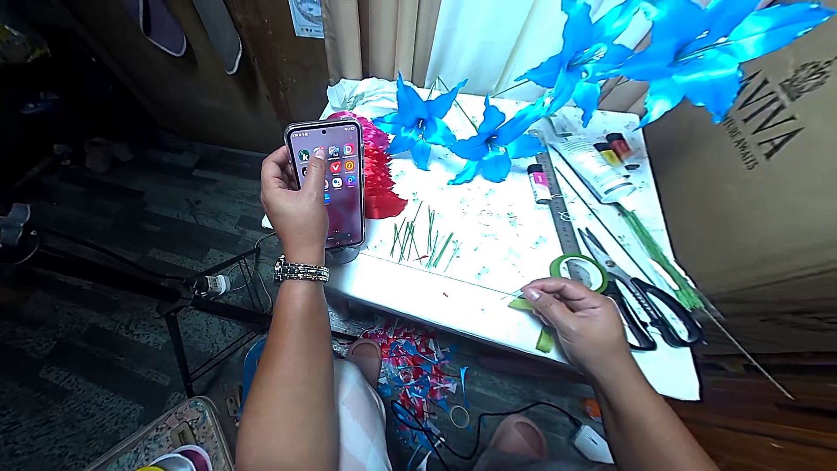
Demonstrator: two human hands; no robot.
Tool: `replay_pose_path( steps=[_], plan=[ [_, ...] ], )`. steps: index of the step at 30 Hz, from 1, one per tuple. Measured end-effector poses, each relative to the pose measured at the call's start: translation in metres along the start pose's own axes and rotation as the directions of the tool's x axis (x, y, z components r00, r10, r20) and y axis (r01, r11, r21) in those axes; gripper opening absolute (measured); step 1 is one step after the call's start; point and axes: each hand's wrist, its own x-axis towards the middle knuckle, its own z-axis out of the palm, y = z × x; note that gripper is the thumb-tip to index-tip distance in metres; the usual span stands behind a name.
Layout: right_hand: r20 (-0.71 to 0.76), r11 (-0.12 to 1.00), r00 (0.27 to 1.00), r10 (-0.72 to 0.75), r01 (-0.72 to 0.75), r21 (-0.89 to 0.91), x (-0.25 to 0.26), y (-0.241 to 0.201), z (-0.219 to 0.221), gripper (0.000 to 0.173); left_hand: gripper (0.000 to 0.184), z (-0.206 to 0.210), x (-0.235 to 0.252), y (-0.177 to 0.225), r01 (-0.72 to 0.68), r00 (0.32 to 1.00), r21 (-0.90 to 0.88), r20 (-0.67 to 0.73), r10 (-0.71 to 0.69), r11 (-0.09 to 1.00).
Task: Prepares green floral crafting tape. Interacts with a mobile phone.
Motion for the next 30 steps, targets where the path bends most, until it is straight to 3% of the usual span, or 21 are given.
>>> replay_pose_path(
  steps=[7,13,23,30],
  plan=[
    [0.002,1.0,1.0,-0.005,0.005,-0.015,-0.001,-0.001,0.0,0.008,0.017,-0.006,-0.001,-0.001,0.049,0.997,0.003,-0.053,-0.049,0.999],
    [0.007,1.0,1.0,-0.022,0.022,-0.022,0.0,-0.001,0.0,0.009,0.027,-0.015,0.0,-0.004,0.082,0.995,-0.094,-0.045,-0.086,0.992],
    [0.013,0.999,0.999,-0.029,0.029,-0.023,-0.001,0.001,-0.001,0.009,0.051,-0.026,-0.005,-0.007,0.201,0.979,-0.078,0.044,-0.198,0.977],
    [0.015,0.999,0.999,-0.04,0.04,-0.019,-0.001,0.001,-0.001,0.01,0.053,-0.026,-0.006,-0.006,0.243,0.969,-0.096,0.062,-0.238,0.965]
  ],
)
